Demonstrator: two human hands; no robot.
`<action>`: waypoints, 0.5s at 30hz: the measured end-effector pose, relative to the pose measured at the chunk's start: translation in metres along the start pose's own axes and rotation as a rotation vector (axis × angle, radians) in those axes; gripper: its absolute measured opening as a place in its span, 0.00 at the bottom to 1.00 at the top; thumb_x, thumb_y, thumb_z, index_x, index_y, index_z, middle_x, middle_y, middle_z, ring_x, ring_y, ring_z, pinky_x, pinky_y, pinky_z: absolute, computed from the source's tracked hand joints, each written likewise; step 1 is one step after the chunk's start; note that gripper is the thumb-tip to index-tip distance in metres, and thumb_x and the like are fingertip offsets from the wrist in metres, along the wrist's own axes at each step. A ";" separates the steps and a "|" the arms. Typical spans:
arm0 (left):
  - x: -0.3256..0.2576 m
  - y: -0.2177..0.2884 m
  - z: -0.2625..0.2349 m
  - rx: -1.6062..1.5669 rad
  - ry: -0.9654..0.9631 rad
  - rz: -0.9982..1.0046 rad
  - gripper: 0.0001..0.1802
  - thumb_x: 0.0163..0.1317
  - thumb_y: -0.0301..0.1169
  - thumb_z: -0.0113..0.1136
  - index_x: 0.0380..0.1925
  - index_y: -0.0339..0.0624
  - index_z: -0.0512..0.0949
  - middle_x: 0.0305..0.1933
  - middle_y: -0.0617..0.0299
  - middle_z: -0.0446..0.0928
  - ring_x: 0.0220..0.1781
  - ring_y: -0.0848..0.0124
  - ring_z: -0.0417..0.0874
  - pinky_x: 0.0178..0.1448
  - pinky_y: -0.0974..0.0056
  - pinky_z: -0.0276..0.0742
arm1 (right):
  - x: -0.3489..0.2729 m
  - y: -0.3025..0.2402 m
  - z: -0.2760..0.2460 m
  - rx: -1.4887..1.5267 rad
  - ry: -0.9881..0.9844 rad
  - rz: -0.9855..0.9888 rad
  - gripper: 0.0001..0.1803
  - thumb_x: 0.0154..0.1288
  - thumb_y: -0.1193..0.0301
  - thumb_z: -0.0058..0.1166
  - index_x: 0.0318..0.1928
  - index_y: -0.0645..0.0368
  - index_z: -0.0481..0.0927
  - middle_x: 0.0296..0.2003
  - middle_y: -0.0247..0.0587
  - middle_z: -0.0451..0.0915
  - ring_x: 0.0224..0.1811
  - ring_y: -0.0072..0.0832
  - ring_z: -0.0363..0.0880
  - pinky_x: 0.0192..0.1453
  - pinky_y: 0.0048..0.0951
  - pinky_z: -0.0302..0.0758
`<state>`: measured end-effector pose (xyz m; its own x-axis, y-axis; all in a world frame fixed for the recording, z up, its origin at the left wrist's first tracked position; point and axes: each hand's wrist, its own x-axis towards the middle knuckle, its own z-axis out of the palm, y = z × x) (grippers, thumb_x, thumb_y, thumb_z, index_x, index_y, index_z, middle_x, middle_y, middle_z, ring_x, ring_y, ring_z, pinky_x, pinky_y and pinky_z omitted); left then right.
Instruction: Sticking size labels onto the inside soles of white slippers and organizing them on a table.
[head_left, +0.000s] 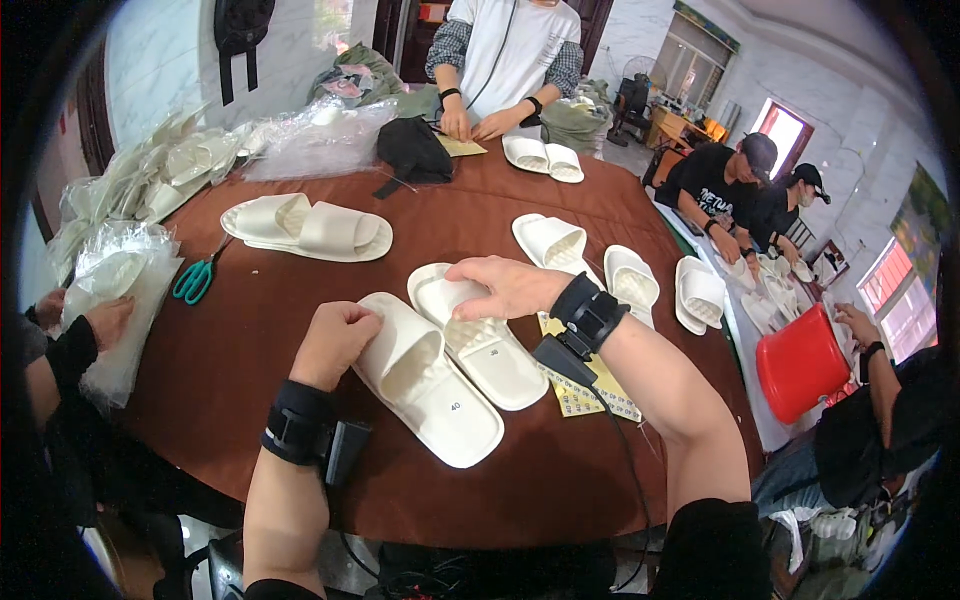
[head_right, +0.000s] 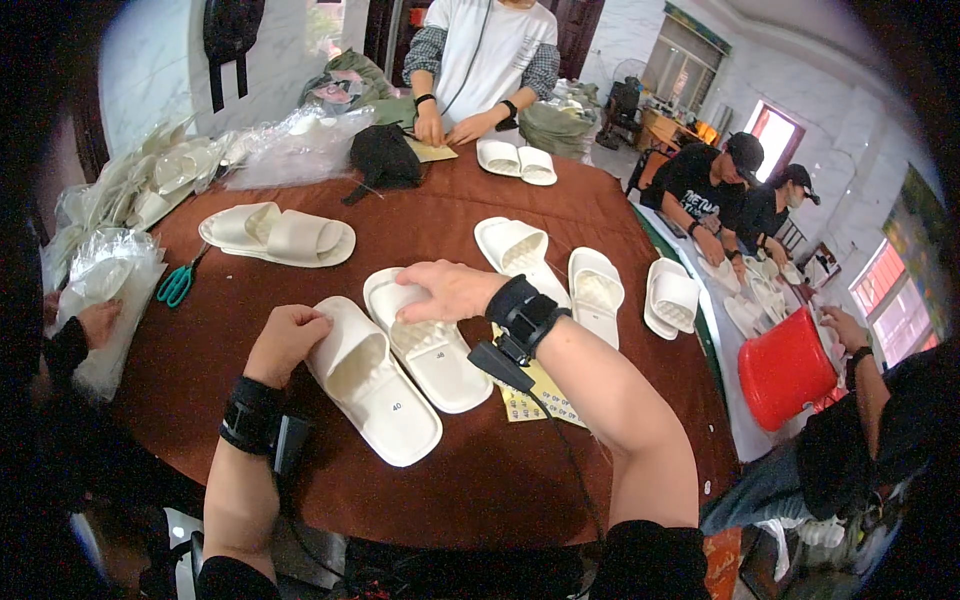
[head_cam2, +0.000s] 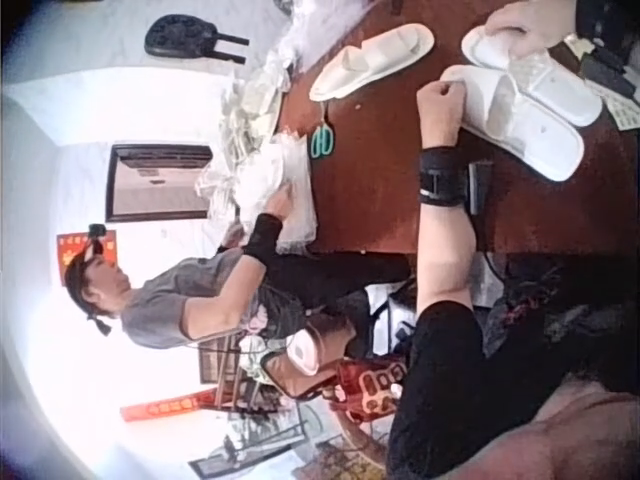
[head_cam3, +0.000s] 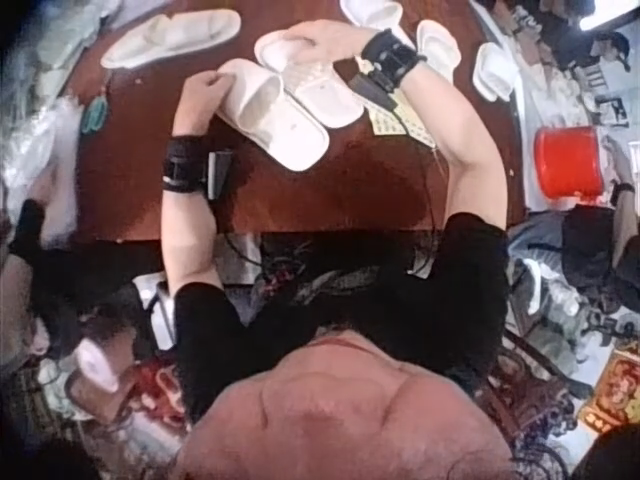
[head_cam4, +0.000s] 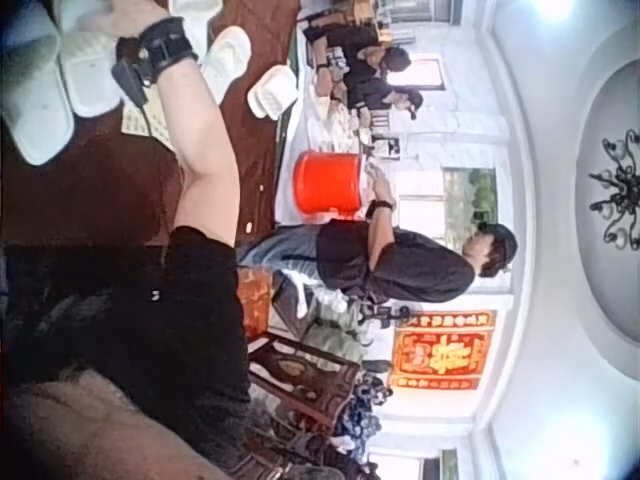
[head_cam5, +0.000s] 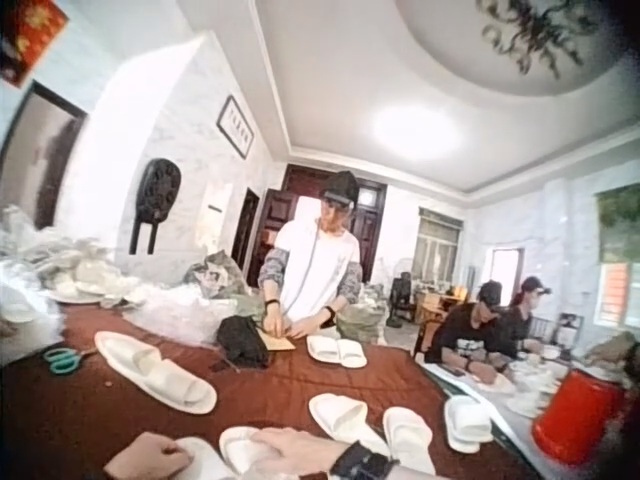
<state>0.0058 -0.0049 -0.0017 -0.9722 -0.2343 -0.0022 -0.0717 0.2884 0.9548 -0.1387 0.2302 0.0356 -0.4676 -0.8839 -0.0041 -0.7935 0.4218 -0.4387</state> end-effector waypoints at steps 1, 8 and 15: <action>0.001 0.000 0.001 -0.028 -0.004 0.001 0.13 0.57 0.33 0.60 0.27 0.30 0.82 0.24 0.66 0.77 0.26 0.78 0.73 0.32 0.69 0.70 | 0.002 -0.001 -0.001 0.004 -0.044 0.006 0.38 0.56 0.47 0.58 0.59 0.63 0.70 0.56 0.55 0.72 0.60 0.47 0.70 0.64 0.39 0.67; 0.011 -0.009 -0.004 -0.136 0.001 -0.008 0.11 0.56 0.31 0.61 0.28 0.31 0.82 0.24 0.68 0.76 0.25 0.80 0.71 0.29 0.71 0.66 | -0.001 -0.011 -0.017 -0.073 0.005 0.094 0.40 0.50 0.48 0.64 0.56 0.62 0.71 0.53 0.56 0.72 0.57 0.45 0.70 0.61 0.38 0.67; 0.018 -0.015 -0.013 -0.367 0.136 -0.005 0.10 0.59 0.33 0.61 0.30 0.36 0.80 0.24 0.70 0.74 0.24 0.81 0.69 0.29 0.72 0.63 | -0.048 -0.008 -0.053 -0.378 0.429 0.214 0.42 0.45 0.45 0.65 0.55 0.60 0.72 0.48 0.57 0.76 0.51 0.48 0.75 0.60 0.44 0.67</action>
<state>-0.0074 -0.0251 -0.0127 -0.9319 -0.3627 0.0085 0.0318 -0.0582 0.9978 -0.1301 0.2799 0.0869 -0.6845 -0.6449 0.3400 -0.7115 0.6926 -0.1185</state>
